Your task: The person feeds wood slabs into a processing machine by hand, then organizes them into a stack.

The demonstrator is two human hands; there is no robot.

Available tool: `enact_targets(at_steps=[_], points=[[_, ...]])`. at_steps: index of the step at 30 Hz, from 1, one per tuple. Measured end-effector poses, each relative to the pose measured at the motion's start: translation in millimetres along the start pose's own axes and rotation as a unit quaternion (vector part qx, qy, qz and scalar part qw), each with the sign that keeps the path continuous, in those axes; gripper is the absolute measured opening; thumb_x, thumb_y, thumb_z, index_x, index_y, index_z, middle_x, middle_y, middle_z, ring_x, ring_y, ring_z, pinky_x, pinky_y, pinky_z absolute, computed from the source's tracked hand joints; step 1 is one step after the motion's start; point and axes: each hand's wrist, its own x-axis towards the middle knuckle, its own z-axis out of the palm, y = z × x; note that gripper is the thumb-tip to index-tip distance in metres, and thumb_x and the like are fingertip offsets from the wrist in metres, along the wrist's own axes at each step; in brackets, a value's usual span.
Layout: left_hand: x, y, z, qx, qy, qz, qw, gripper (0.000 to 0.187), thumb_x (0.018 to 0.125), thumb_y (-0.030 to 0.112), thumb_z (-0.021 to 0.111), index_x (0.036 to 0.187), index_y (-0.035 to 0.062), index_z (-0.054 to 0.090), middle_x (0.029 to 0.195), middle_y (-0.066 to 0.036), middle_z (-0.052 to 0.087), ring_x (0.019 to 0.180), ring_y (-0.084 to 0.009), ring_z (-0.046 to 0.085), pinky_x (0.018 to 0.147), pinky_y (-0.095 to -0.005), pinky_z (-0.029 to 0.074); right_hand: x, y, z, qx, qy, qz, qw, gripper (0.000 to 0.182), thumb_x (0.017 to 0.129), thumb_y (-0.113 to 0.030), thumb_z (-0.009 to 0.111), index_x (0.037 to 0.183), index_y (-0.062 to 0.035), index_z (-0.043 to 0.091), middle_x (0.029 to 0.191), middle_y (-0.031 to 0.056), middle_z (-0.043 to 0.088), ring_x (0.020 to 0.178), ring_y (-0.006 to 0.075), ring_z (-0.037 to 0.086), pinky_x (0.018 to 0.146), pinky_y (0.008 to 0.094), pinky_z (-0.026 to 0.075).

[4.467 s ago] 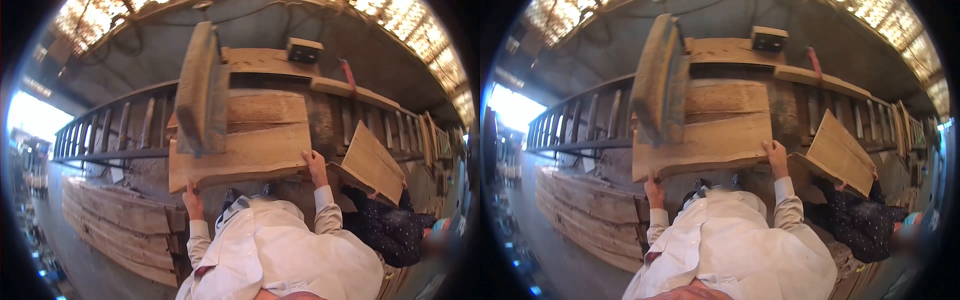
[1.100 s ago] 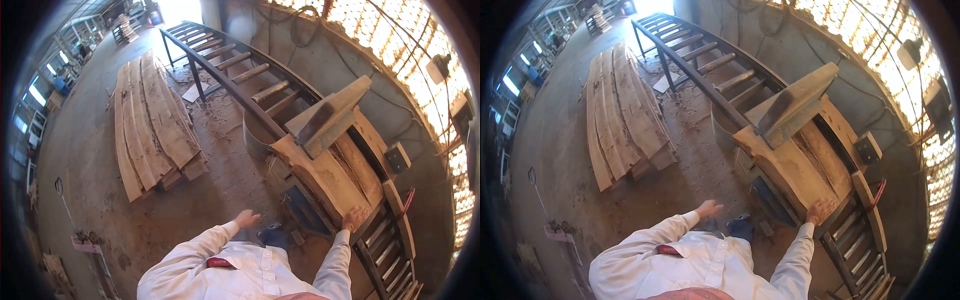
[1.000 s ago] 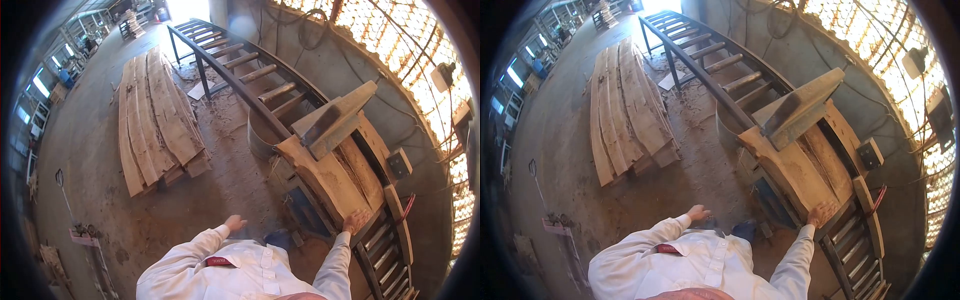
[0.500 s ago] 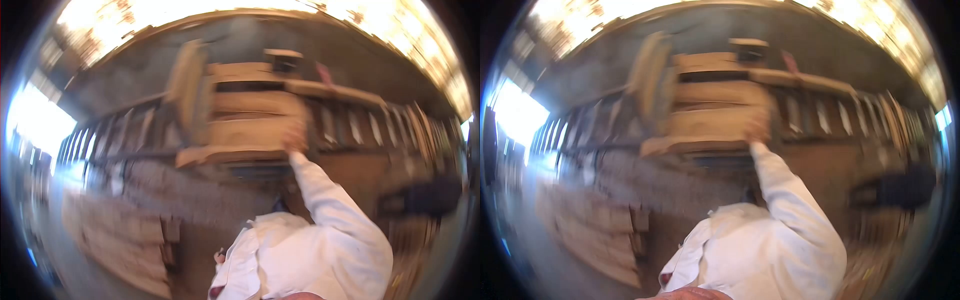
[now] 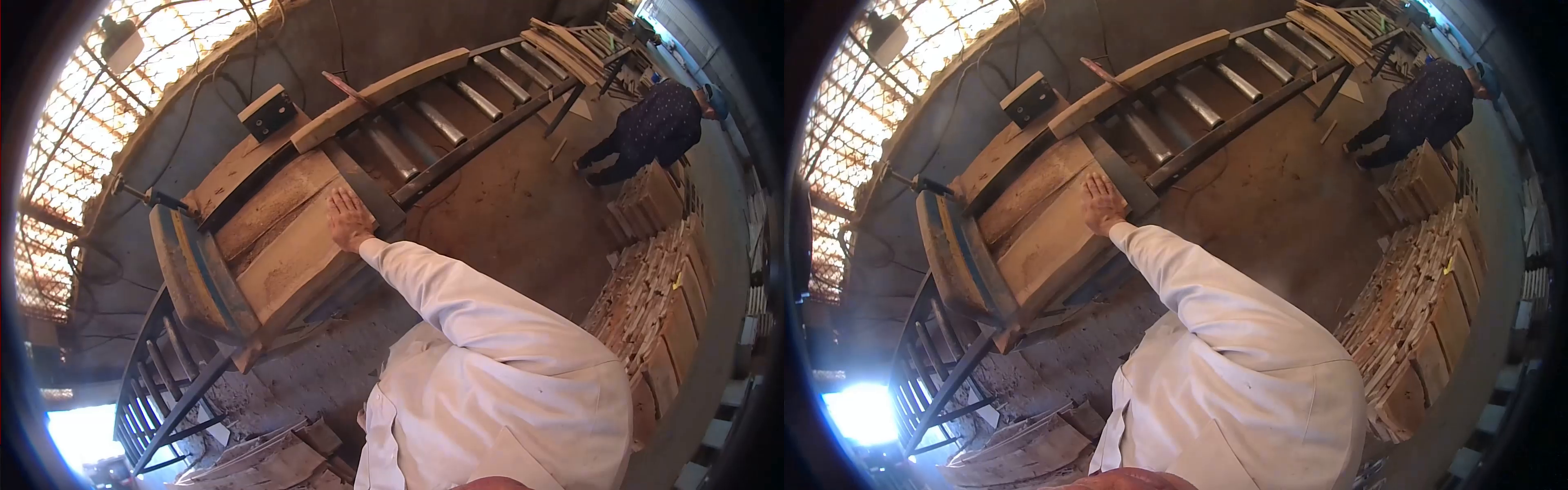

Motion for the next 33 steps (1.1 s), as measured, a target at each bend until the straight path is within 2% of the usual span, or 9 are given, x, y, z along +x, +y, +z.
enact_targets(at_steps=[7, 17, 27, 30, 33], points=[[-4.0, -4.5, 9.6, 0.002, -0.010, -0.001, 1.000, 0.059, 0.091, 0.051, 0.062, 0.084, -0.0062, 0.073, 0.081, -0.028, 0.070, 0.080, -0.0441, 0.067, 0.076, -0.0487, 0.051, -1.2, -1.9, 0.7, 0.011, -0.005, 0.010, 1.000, 0.057, 0.101, -0.030, 0.038, 0.147, 0.0035, 0.044, 0.160, 0.0206, 0.035, 0.152, 0.0315, 0.026, 0.126, 0.0440, 0.010], [-30.0, -40.7, 14.7, -0.012, -0.011, -0.019, 1.000, 0.059, 0.091, 0.051, 0.062, 0.084, -0.0063, 0.073, 0.081, -0.028, 0.070, 0.081, -0.0439, 0.067, 0.076, -0.0486, 0.051, 0.1, -2.0, -0.4, -0.009, 0.000, -0.001, 1.000, 0.054, 0.101, -0.031, 0.041, 0.145, 0.0006, 0.048, 0.157, 0.0195, 0.040, 0.150, 0.0312, 0.029, 0.126, 0.0437, 0.011], [-55.7, -75.9, 11.4, -0.016, -0.007, -0.035, 0.999, 0.059, 0.091, 0.051, 0.062, 0.085, -0.0064, 0.073, 0.082, -0.028, 0.070, 0.081, -0.0436, 0.067, 0.076, -0.0484, 0.051, 0.3, -2.4, 1.6, -0.017, -0.018, 0.003, 1.000, 0.055, 0.103, -0.033, 0.038, 0.148, -0.0011, 0.045, 0.160, 0.0176, 0.036, 0.151, 0.0302, 0.026, 0.126, 0.0429, 0.011], [-56.1, -76.2, 7.6, -0.016, -0.002, -0.035, 0.999, 0.059, 0.091, 0.051, 0.062, 0.085, -0.0064, 0.073, 0.082, -0.028, 0.070, 0.081, -0.0436, 0.067, 0.076, -0.0484, 0.051, -0.6, -0.6, 8.1, -0.015, 0.039, -0.009, 0.999, 0.051, 0.103, -0.032, 0.039, 0.142, -0.0010, 0.051, 0.155, 0.0189, 0.043, 0.147, 0.0310, 0.033, 0.125, 0.0429, 0.016], [-52.5, -70.6, 8.3, -0.016, 0.001, -0.032, 0.999, 0.059, 0.092, 0.051, 0.062, 0.085, -0.0064, 0.073, 0.082, -0.028, 0.070, 0.081, -0.0435, 0.067, 0.076, -0.0483, 0.051, 1.4, 0.9, 7.3, -0.014, 0.029, -0.011, 0.999, 0.051, 0.102, -0.032, 0.040, 0.141, -0.0011, 0.052, 0.154, 0.0190, 0.043, 0.147, 0.0316, 0.034, 0.125, 0.0432, 0.017]])
